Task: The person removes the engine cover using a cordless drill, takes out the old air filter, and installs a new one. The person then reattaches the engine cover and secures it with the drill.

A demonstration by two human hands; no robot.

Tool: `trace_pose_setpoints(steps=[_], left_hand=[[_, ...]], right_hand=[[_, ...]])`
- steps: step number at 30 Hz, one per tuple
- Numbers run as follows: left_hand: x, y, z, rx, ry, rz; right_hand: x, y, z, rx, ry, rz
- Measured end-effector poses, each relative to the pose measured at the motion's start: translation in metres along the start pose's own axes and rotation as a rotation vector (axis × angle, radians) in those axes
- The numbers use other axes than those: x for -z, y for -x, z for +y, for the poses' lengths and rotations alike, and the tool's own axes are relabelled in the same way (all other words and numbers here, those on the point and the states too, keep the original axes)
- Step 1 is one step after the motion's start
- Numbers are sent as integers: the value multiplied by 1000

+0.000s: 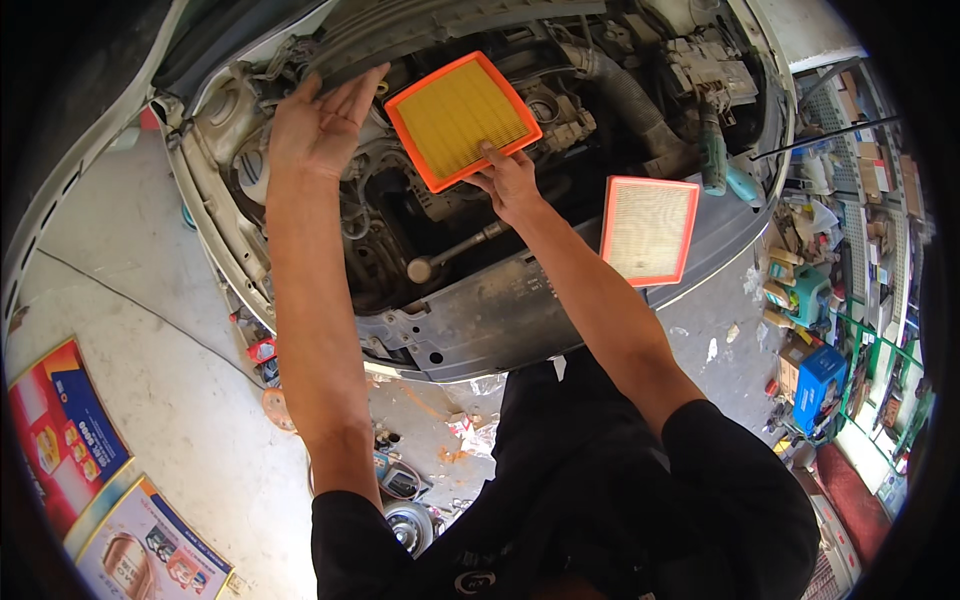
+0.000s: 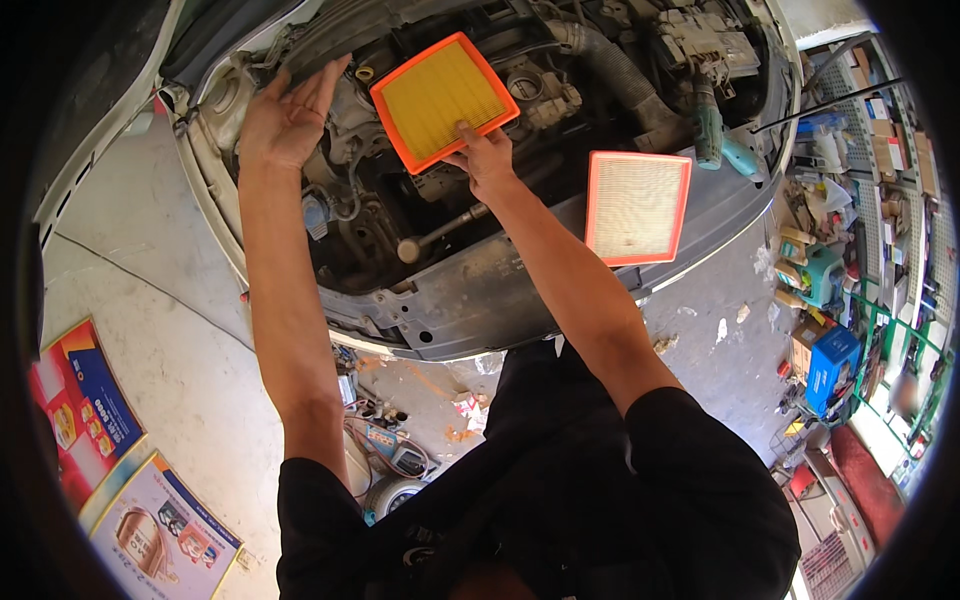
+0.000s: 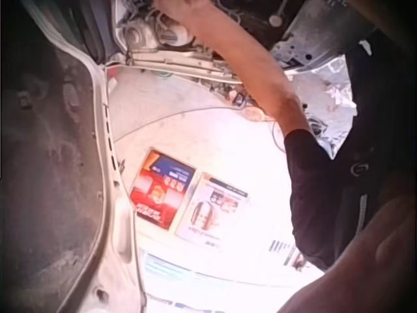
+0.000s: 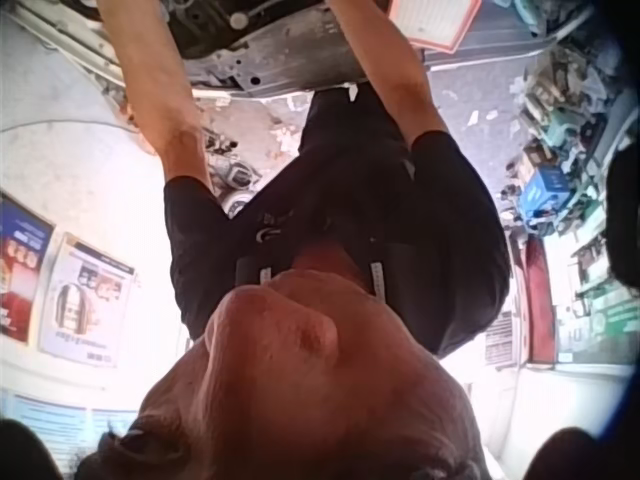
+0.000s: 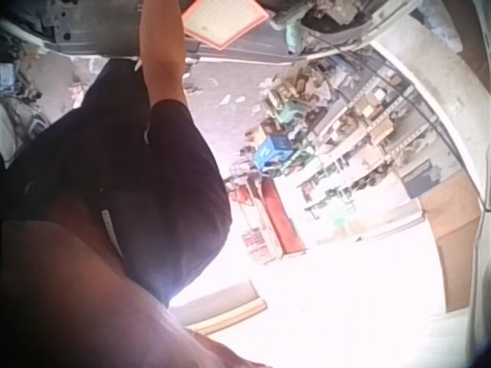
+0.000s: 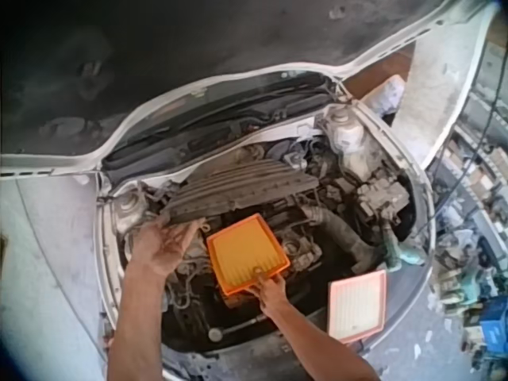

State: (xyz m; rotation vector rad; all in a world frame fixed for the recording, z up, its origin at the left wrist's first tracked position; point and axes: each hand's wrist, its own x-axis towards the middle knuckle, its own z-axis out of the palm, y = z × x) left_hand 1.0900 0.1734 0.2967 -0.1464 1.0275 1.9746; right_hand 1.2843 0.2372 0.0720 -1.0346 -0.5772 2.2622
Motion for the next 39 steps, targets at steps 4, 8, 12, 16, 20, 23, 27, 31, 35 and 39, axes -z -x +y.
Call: trace_pose_setpoints(steps=[4,8,12,16,20,23,27,31,35,39], left_hand=[[0,1,2,24,17,18],[-2,1,2,33,20,20],[3,0,2,13,29,3],[-7,8,0,-7,-11,16],[2,3,4,34,27,-37],[7,0,4,49,56,-81],[5,1,3,39,32,-45],[9,-1,5,77,67,-68],[12,-4,5,86,86,-70],[14,-4,4,60,60,-36]], right_hand=[[-4,1,2,-36,5,-6],[-4,-6,-13,-167,281,2],[-8,-5,-47,-400,609,15],[2,-5,-59,-443,817,-51],[13,-11,-53,-411,668,-30],[12,-8,-44,-346,502,57],[11,-8,-27,-256,447,151],[7,-5,-21,-198,525,150],[8,-5,-17,-130,589,103],[12,-5,-20,-123,634,86]])
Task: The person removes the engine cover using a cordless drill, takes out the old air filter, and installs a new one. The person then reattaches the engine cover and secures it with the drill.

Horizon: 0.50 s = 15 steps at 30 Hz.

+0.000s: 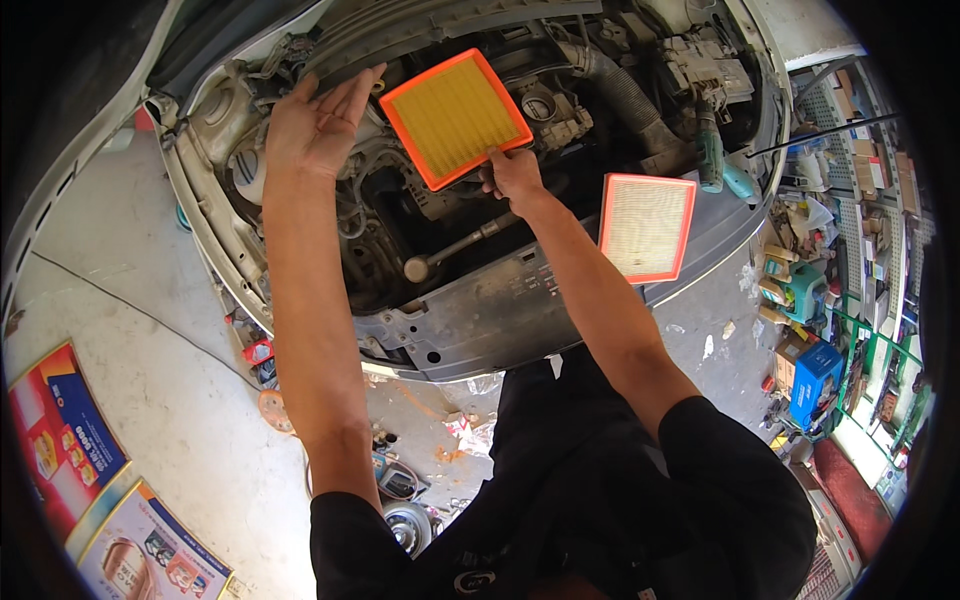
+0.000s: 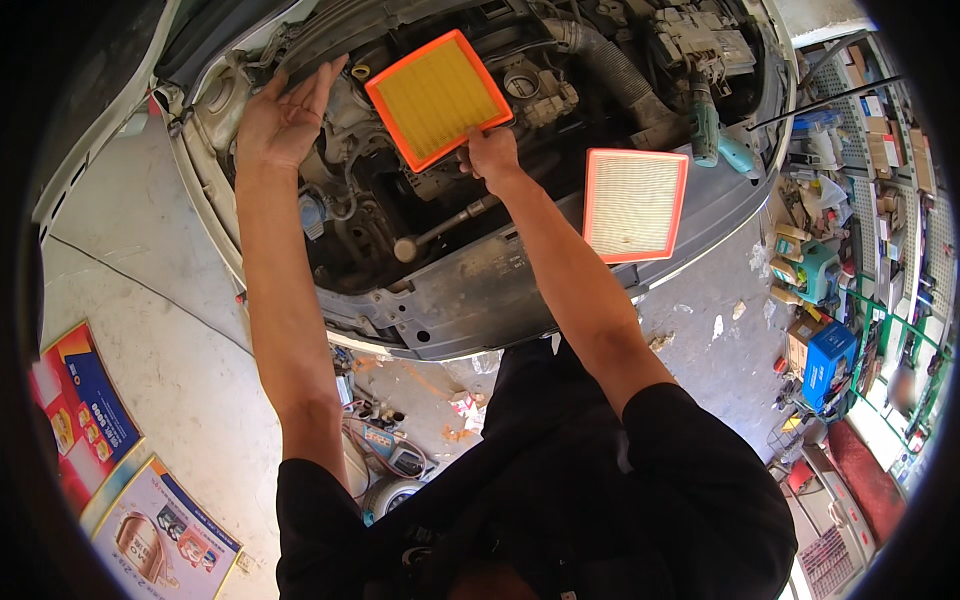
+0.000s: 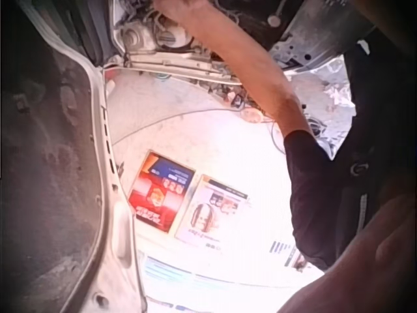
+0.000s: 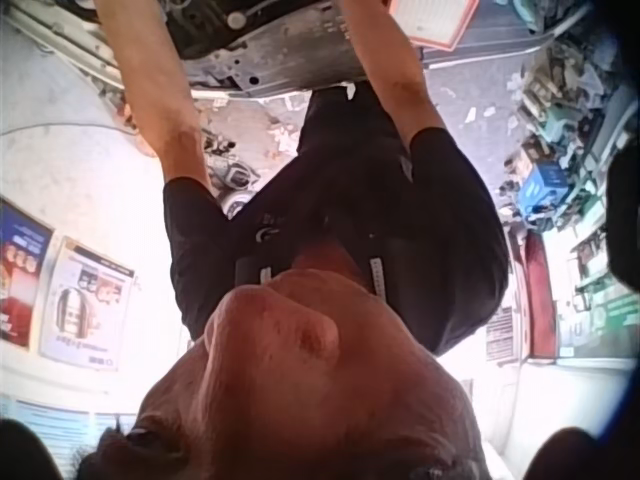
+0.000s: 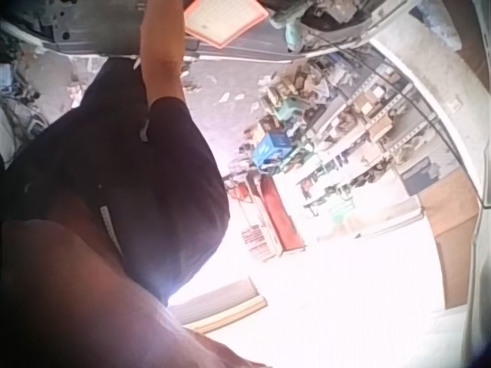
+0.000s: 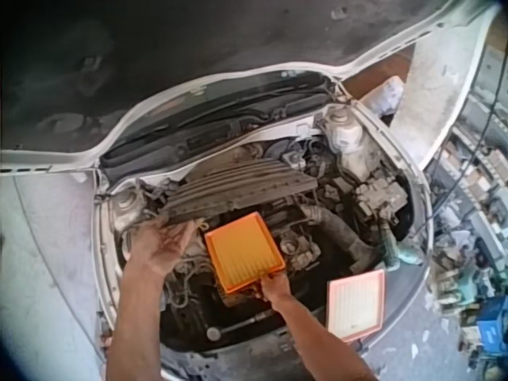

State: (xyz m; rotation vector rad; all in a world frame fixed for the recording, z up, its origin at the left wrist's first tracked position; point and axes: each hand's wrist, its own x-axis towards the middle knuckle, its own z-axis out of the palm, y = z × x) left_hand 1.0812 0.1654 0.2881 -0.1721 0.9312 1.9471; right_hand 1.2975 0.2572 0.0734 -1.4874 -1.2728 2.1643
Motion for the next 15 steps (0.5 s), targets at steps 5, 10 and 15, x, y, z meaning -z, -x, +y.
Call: trace_pose_setpoints(steps=[5,10,15], left_hand=[[2,0,0,-2,-5,-18],[2,-2,2,29,18,-44],[2,-2,2,-7,7,7]], right_hand=[[12,-1,-21,-60,304,-69],[21,-9,-15,-127,185,-97],[11,-6,1,-97,65,20]])
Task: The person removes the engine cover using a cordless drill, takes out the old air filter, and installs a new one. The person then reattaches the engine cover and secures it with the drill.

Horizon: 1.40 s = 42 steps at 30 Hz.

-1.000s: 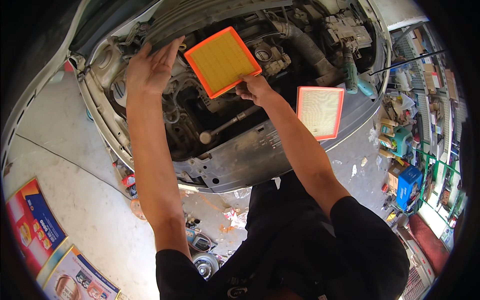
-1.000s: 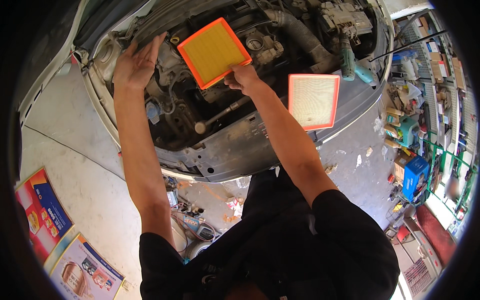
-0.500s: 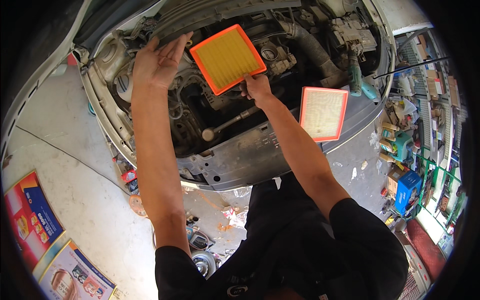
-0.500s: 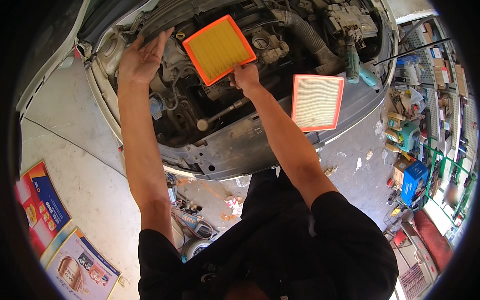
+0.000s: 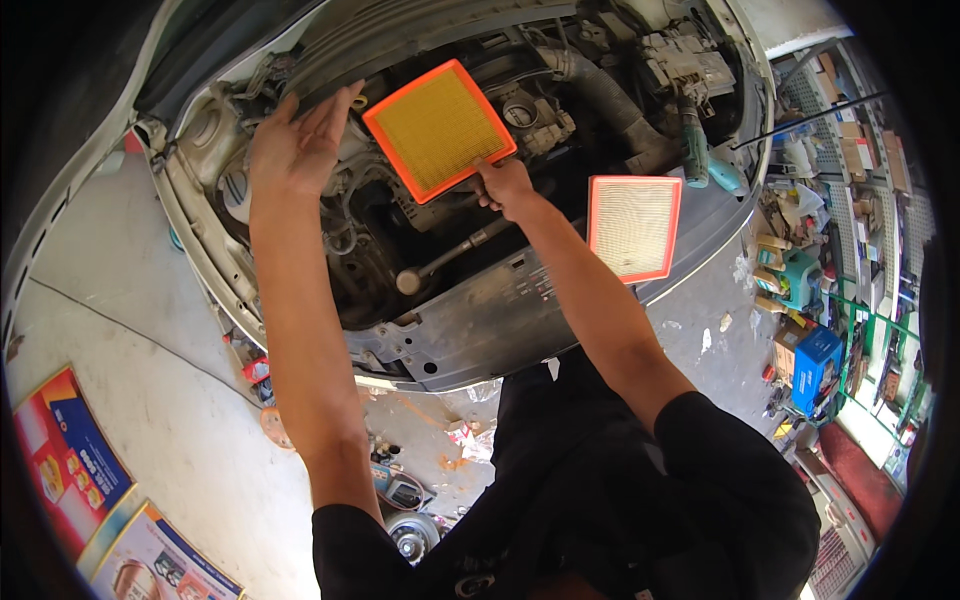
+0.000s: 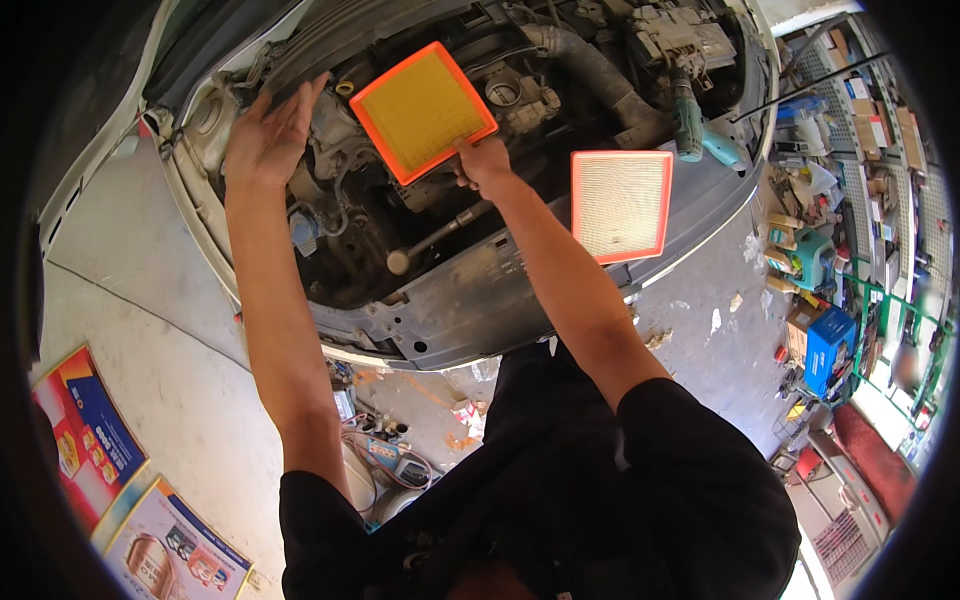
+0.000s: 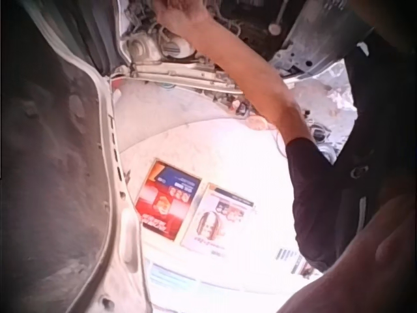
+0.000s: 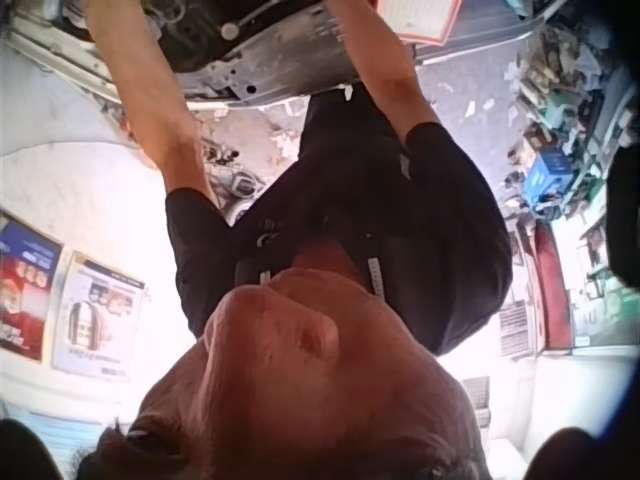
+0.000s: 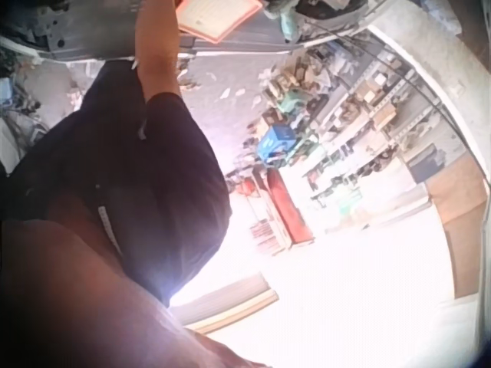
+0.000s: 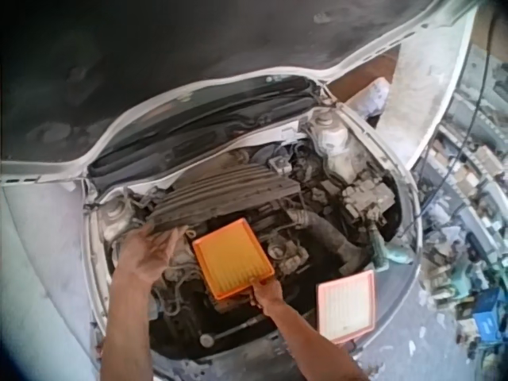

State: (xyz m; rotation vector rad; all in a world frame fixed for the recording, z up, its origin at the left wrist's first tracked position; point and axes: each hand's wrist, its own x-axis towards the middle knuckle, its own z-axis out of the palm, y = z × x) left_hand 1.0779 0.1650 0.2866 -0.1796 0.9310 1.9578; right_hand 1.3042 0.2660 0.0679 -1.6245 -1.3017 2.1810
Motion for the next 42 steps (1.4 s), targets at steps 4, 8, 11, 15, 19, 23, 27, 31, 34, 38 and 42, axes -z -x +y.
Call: trace_pose_setpoints(steps=[4,8,11,15,19,23,27,31,34,38,42], left_hand=[[-10,3,2,26,24,53],[-6,0,4,40,6,18],[-14,8,0,2,-34,74],[-3,3,4,10,-27,30],[0,-1,8,69,25,-14],[5,-4,15,72,37,-28],[3,-4,18,44,0,-7],[5,-7,20,72,34,-41],[11,-8,25,110,100,-79],[12,-7,28,112,116,-87],[9,-2,28,100,122,-64]], right_hand=[[-3,6,4,-46,-101,138],[0,15,-7,75,185,247],[3,38,-17,526,624,466],[3,20,-2,919,1016,417],[4,0,12,851,1338,377],[4,10,-1,795,1358,309],[3,9,-34,815,1297,251],[-9,-32,-45,890,1237,257],[-7,-27,-46,855,1369,248],[-6,-15,-59,815,1431,150],[-23,-22,-83,880,1492,218]])
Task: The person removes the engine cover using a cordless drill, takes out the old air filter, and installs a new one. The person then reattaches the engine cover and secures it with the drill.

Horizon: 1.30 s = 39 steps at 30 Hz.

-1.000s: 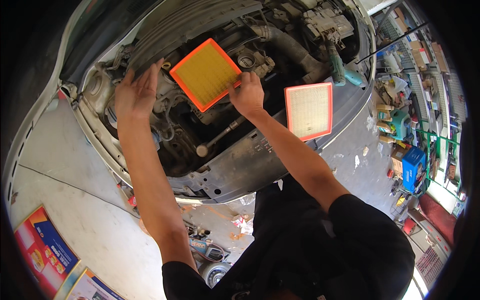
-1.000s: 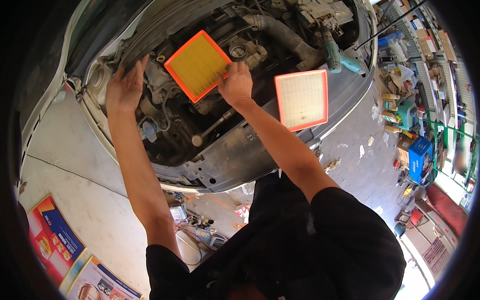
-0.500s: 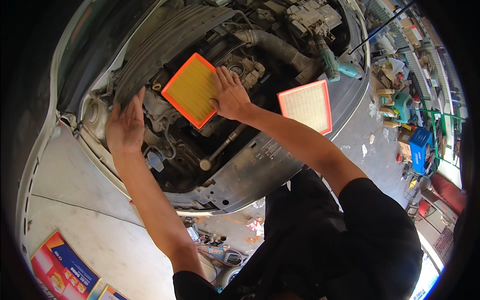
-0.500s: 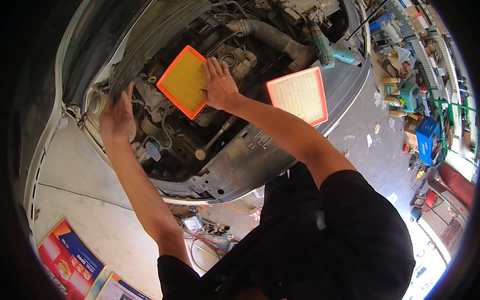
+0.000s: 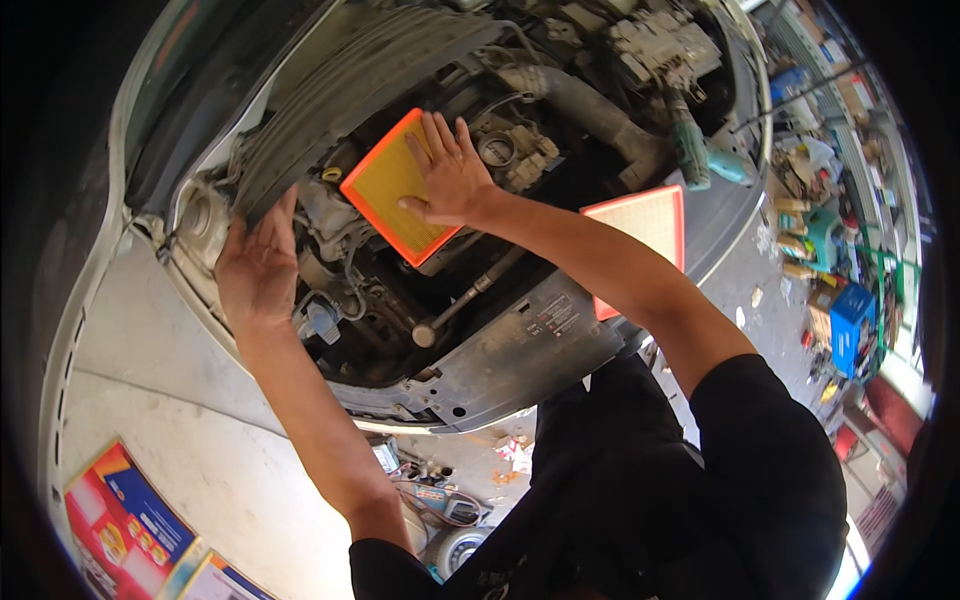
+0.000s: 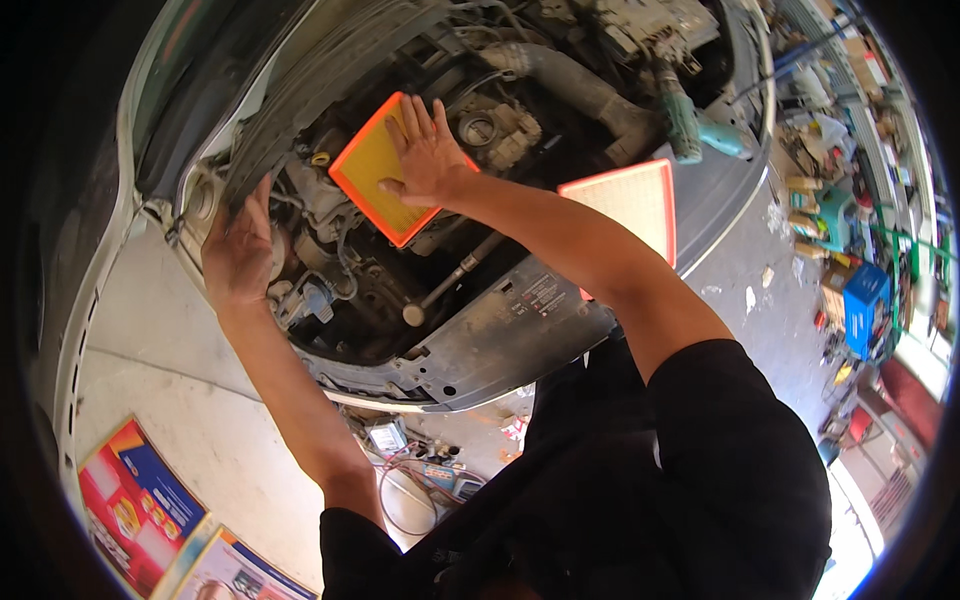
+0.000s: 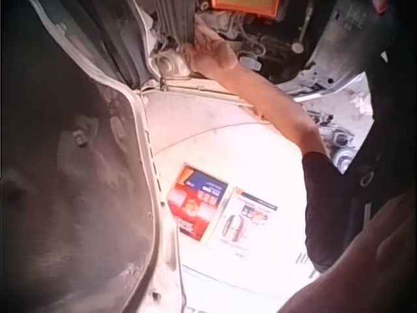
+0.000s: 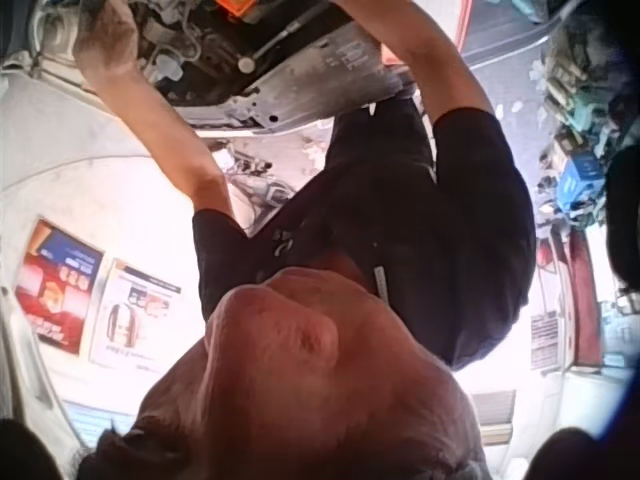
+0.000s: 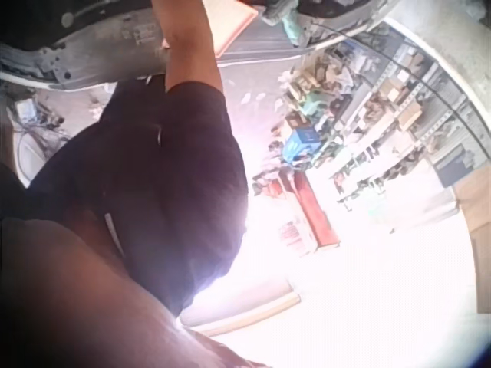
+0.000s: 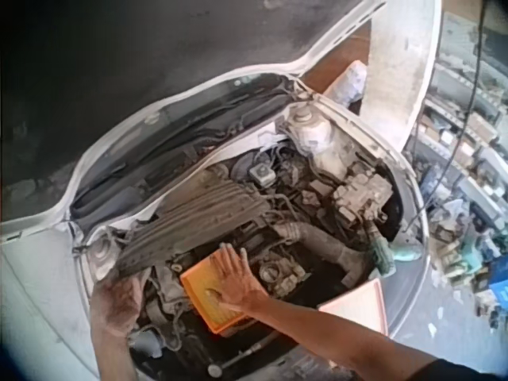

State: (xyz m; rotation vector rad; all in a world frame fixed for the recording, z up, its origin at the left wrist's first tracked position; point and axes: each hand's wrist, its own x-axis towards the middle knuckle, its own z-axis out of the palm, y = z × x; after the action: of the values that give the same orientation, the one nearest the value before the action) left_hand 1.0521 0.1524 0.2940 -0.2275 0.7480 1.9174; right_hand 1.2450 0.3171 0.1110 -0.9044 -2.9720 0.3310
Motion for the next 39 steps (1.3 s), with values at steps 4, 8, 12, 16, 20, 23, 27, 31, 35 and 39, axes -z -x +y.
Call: trace_pose_setpoints(steps=[4,8,12,16,20,23,27,31,35,39], left_hand=[[2,-4,-4,-21,-56,-27],[-20,-1,-20,-74,-92,95],[-8,-1,-18,-128,-146,103],[-6,-1,-22,-211,-229,95],[-22,-5,-32,-172,-230,20],[-37,9,-39,-253,-245,87],[-20,6,-37,-264,-227,33],[-14,9,-39,-266,-197,34],[-2,2,-41,-248,-172,-34],[-5,9,-48,-250,-198,82]], right_hand=[[-45,-59,-3,157,72,77],[-52,-58,6,192,89,94],[-38,-59,-12,163,174,-46],[-27,-50,-44,360,173,92],[-64,-44,-46,426,164,89],[-70,-46,-38,472,132,161],[-68,-46,-46,464,242,75],[-70,-39,-39,566,99,110],[-75,-22,-31,554,146,85],[-72,-23,-34,525,187,76]])
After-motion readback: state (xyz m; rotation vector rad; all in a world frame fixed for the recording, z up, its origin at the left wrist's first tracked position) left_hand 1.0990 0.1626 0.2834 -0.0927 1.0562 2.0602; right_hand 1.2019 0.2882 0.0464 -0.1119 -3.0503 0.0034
